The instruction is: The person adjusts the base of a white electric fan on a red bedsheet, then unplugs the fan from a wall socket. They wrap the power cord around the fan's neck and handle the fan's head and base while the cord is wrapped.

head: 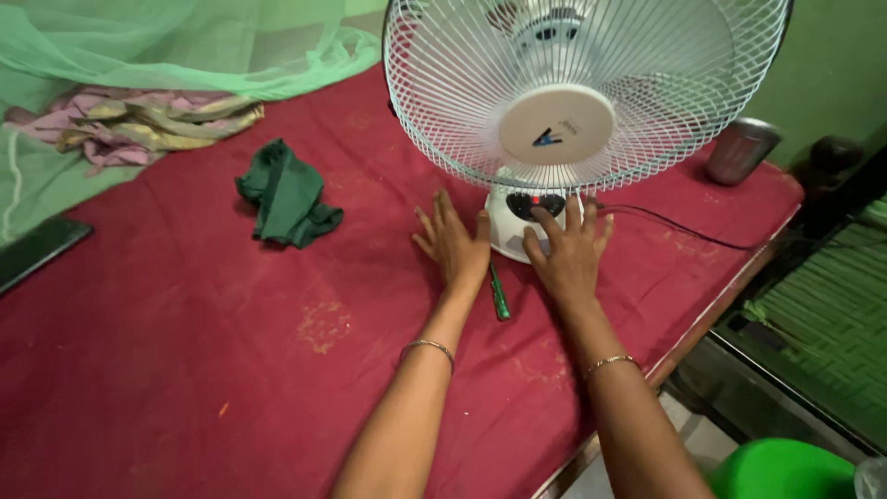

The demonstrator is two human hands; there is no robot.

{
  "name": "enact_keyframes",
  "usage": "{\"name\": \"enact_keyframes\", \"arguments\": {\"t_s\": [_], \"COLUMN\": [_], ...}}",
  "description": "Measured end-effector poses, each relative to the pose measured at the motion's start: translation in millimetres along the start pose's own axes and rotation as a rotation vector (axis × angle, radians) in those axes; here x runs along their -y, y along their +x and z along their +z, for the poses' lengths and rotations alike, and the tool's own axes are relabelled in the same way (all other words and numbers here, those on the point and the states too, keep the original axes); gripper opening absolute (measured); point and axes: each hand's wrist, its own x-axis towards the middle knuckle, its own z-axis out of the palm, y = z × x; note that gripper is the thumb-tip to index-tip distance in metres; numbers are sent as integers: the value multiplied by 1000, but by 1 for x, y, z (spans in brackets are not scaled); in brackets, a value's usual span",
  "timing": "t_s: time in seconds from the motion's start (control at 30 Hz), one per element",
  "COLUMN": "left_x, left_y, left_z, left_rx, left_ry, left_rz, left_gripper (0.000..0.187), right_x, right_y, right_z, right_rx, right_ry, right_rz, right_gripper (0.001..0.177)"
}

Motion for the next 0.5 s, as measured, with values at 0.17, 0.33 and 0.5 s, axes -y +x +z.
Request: {"name": "enact_keyframes", "arguments": {"t_s": [0.17, 0.33, 0.5], "left_x": [0, 1, -1], "left_y": [2, 6, 7], "left_z": [-3, -6, -9], "left_rx": [-13, -17, -27], "left_ry": [-31, -64, -105], "left_rz": [10, 0, -46], "left_gripper": [88, 93, 96], "right_x": [-20, -54, -71], "right_y": [-6, -7, -7], "right_z": [12, 21, 26], "right_rx": [-50, -373, -599], "right_ry": [129, 815, 1322], "right_rz": [50, 407, 610], "right_gripper": [51, 77, 88]}}
